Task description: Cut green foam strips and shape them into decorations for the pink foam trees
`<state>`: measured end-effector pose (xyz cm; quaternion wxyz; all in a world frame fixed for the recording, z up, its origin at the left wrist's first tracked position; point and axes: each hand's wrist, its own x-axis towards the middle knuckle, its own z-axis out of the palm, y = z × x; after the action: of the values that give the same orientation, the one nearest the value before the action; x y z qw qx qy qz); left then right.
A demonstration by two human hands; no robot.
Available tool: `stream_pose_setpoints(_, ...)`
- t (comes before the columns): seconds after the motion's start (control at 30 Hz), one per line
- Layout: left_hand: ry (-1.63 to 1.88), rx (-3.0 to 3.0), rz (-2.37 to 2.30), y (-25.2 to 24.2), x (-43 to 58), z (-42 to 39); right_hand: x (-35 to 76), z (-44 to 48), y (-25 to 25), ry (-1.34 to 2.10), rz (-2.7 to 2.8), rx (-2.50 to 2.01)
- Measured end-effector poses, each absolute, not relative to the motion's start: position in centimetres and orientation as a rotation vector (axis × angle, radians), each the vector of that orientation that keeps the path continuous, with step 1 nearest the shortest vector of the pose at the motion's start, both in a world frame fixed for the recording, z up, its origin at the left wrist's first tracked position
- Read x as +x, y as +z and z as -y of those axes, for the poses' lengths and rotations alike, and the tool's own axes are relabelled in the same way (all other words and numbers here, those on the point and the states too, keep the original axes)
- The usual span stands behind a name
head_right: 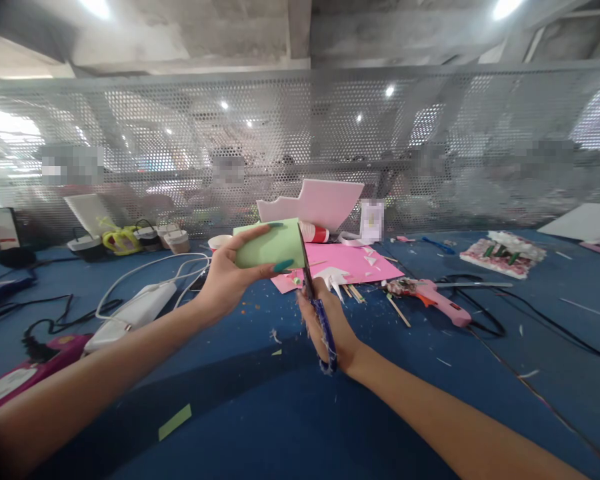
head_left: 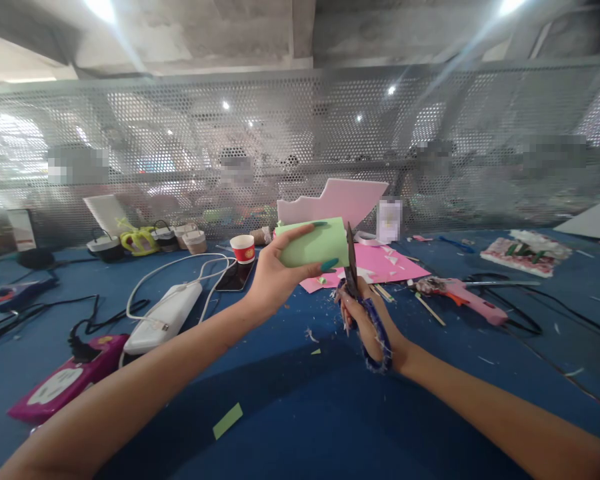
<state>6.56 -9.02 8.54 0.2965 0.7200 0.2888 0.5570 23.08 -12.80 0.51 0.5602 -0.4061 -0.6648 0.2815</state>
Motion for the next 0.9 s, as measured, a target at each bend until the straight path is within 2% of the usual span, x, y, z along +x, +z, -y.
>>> stream_pose_setpoints(0.53, 1.396, 1.751, -0.732, 8.55, 6.84, 9.58, 23.00, 12.96, 0.75, 0.597, 1.579, -0.978)
stream_pose_setpoints(0.9, 1.431, 1.776, -0.757, 8.56, 6.88, 9.71, 22.90, 13.35, 0.75, 0.699, 1.539, -0.987)
